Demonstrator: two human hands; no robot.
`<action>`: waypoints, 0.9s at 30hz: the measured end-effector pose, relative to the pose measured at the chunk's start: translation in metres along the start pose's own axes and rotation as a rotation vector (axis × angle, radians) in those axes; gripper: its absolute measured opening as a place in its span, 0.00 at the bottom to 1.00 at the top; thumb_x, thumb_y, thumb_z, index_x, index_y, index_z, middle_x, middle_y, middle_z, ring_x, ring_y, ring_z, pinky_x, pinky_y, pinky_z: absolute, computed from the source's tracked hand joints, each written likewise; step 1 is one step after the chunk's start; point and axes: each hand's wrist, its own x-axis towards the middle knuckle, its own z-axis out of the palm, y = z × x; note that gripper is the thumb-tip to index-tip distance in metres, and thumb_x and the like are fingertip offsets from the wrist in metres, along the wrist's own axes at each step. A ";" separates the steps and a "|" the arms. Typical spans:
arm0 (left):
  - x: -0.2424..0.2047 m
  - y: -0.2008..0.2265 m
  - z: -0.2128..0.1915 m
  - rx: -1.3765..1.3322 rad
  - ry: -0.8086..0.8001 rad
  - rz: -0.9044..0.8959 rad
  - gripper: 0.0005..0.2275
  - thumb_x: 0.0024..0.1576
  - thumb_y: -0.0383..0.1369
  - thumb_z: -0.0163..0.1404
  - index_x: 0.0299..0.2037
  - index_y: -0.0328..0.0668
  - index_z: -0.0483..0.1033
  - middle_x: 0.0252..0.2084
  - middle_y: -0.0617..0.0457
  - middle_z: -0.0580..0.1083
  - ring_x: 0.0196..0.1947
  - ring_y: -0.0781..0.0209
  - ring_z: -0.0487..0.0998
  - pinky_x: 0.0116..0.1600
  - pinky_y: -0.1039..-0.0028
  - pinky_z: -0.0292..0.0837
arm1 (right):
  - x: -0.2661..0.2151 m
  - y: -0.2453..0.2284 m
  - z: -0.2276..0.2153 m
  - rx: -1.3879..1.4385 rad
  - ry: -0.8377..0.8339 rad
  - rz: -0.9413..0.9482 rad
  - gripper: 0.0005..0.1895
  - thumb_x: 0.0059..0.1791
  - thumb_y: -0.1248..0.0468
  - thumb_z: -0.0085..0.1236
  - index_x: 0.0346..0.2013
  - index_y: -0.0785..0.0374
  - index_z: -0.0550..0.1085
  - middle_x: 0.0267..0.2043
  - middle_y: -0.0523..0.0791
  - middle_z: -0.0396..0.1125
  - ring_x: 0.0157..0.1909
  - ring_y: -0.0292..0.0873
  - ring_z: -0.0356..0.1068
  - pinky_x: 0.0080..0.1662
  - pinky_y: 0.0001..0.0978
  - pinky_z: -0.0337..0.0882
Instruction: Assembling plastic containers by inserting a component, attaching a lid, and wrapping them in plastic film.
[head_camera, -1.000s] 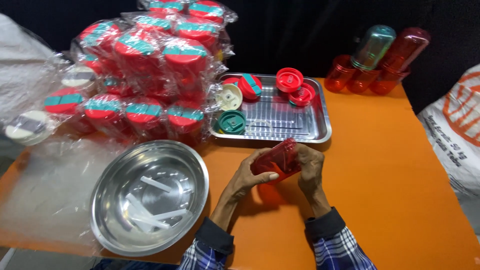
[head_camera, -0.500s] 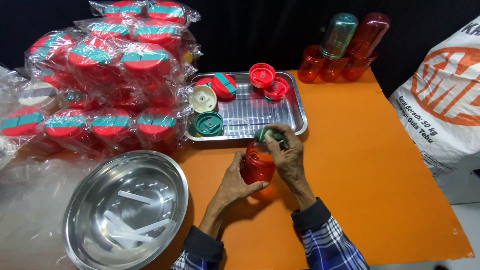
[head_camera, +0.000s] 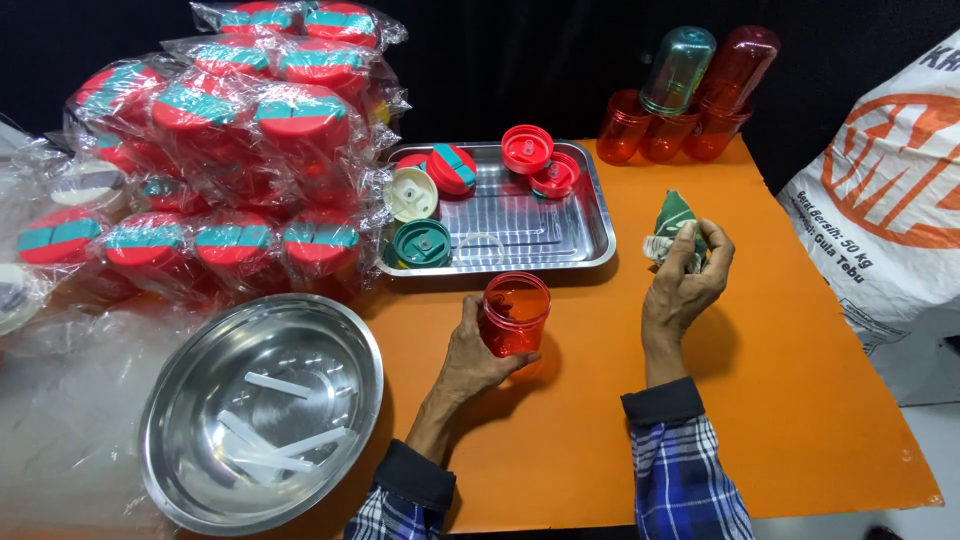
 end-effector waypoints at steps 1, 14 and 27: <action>0.000 -0.001 0.000 0.001 0.003 0.002 0.40 0.32 0.40 0.73 0.54 0.46 0.62 0.49 0.42 0.77 0.55 0.38 0.77 0.61 0.51 0.72 | -0.003 0.001 0.000 0.003 -0.001 -0.001 0.14 0.61 0.56 0.55 0.53 0.64 0.72 0.47 0.52 0.65 0.48 0.50 0.72 0.45 0.40 0.76; -0.002 0.009 -0.001 0.097 -0.029 0.061 0.43 0.30 0.46 0.72 0.57 0.47 0.63 0.52 0.45 0.76 0.56 0.40 0.77 0.64 0.51 0.70 | -0.020 0.061 0.007 -0.567 -0.191 -0.305 0.26 0.57 0.44 0.63 0.52 0.67 0.77 0.61 0.57 0.63 0.64 0.64 0.62 0.61 0.64 0.56; -0.006 0.002 -0.004 0.077 -0.066 0.180 0.44 0.32 0.48 0.70 0.59 0.42 0.63 0.52 0.43 0.75 0.56 0.37 0.76 0.60 0.48 0.72 | -0.028 0.078 0.011 -0.643 -0.215 -0.532 0.22 0.59 0.48 0.65 0.47 0.66 0.81 0.63 0.56 0.64 0.71 0.63 0.59 0.64 0.71 0.46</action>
